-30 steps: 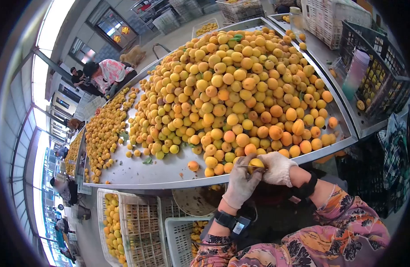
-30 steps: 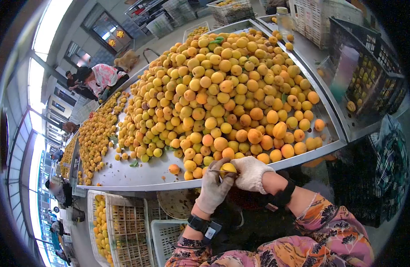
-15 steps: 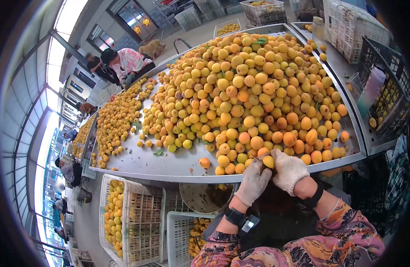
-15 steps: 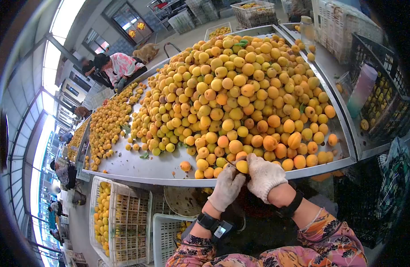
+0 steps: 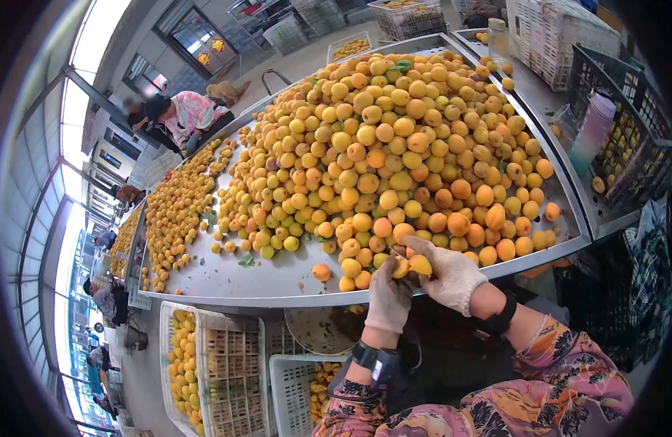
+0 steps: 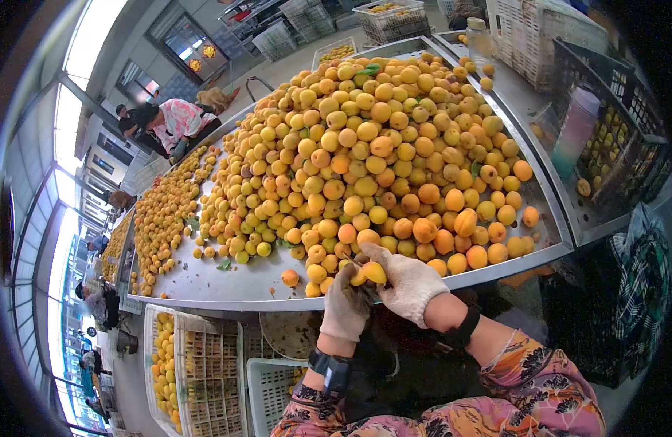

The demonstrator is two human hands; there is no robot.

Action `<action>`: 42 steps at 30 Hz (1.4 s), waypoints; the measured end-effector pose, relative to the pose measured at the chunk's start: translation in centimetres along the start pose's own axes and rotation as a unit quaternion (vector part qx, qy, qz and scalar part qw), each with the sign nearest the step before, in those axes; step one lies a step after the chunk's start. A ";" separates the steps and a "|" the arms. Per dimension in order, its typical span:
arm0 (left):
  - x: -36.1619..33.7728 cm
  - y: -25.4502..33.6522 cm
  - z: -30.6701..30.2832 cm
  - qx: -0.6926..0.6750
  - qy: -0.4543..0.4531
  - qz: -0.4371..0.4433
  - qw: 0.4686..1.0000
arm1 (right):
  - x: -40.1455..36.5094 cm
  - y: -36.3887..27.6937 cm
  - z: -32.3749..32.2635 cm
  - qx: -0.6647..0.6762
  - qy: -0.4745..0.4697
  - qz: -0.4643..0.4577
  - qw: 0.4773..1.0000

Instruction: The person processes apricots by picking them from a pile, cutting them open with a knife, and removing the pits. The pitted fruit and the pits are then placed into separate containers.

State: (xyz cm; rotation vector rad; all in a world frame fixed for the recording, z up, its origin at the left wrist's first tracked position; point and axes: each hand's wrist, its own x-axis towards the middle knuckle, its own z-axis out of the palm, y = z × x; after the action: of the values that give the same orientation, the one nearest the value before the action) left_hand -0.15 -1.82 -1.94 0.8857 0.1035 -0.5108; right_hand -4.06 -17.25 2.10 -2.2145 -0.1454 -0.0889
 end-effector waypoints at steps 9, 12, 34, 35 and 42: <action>-0.4 -0.7 -0.6 -0.167 -0.003 -0.029 0.986 | -0.6 -2.9 -0.8 -0.089 -0.112 0.031 0.989; -0.7 -0.3 0.6 -0.163 0.034 -0.028 0.986 | -0.7 -3.0 -0.3 -0.094 -0.099 0.063 0.989; 0.1 0.2 -1.6 -0.138 -0.221 -0.090 0.961 | 0.5 -1.5 -1.9 0.482 0.094 0.056 0.870; -0.6 -1.0 -2.0 -0.065 -0.114 -0.086 0.988 | -0.1 -1.3 -4.0 0.519 0.053 0.142 0.841; -3.0 0.3 4.1 0.027 -0.089 -0.098 0.991 | 1.3 1.6 -5.3 0.736 0.165 0.117 0.646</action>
State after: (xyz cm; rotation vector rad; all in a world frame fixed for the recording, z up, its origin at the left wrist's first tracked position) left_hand -3.10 -3.63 1.78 0.8838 0.0128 -0.7763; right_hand -2.58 -22.36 4.15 -0.5105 0.2307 -0.1526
